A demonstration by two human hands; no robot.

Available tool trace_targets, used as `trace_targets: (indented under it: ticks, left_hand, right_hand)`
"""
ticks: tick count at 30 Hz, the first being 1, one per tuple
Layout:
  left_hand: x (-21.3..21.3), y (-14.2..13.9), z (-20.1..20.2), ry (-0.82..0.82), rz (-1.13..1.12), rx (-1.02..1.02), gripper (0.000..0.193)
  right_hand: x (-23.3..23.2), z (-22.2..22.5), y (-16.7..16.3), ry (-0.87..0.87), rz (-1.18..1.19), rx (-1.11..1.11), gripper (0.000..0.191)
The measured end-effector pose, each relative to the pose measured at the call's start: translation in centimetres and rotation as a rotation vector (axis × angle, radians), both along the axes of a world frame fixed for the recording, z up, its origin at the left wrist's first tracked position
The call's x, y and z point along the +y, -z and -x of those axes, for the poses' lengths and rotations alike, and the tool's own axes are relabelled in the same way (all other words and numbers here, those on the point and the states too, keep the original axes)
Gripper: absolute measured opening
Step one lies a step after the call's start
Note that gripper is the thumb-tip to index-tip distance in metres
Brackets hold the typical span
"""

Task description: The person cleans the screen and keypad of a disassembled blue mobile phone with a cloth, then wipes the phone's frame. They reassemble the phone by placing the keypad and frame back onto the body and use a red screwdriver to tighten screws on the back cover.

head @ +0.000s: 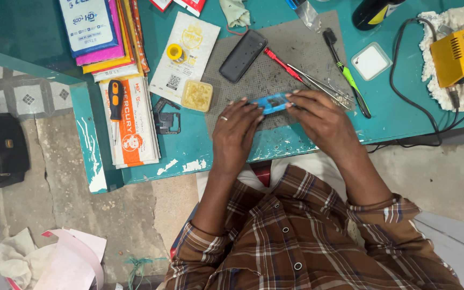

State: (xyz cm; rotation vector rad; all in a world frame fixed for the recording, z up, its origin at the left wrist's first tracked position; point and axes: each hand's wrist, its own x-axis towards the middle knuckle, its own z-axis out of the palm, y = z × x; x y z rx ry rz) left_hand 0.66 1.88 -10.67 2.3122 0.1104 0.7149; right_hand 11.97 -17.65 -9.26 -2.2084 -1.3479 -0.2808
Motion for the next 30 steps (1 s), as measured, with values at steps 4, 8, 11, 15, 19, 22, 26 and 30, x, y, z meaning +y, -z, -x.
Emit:
trace_targets:
  ticks: [4, 8, 11, 15, 19, 22, 26, 30]
  left_hand:
    - [0.1, 0.5, 0.0, 0.042, -0.116, 0.052, 0.019]
    - [0.2, 0.5, 0.1, 0.0, -0.093, -0.022, 0.023]
    - [0.6, 0.2, 0.7, -0.091, -0.009, -0.114, 0.027]
    - [0.7, -0.2, 1.5, -0.219, 0.173, -0.16, 0.015]
    - [0.7, -0.4, 1.7, -0.226, 0.222, -0.207, 0.011]
    - [0.6, -0.5, 1.7, -0.209, 0.25, -0.196, 0.01]
    - [0.6, -0.5, 1.8, -0.209, 0.26, -0.193, 0.011]
    - [0.7, 0.0, 1.9, -0.214, 0.254, -0.213, 0.01]
  right_hand:
    - [0.0, 0.2, 0.2, 0.007, 0.014, 0.118, 0.024]
    - [-0.1, 0.1, -0.3, 0.064, -0.119, 0.184, 0.018]
    - [0.2, -0.7, -0.8, 0.204, -0.165, 0.22, 0.015]
    - [0.3, -2.0, -1.4, 0.326, -0.059, 0.173, 0.017]
    - [-0.6, -2.5, -1.3, 0.341, -0.001, 0.096, 0.018]
    - [-1.0, -2.7, -0.9, 0.405, -0.02, 0.097, 0.012]
    - [-1.1, -2.9, -1.0, 0.413, -0.011, 0.082, 0.011]
    - [0.0, -2.9, -1.8, 0.324, -0.065, 0.016, 0.018]
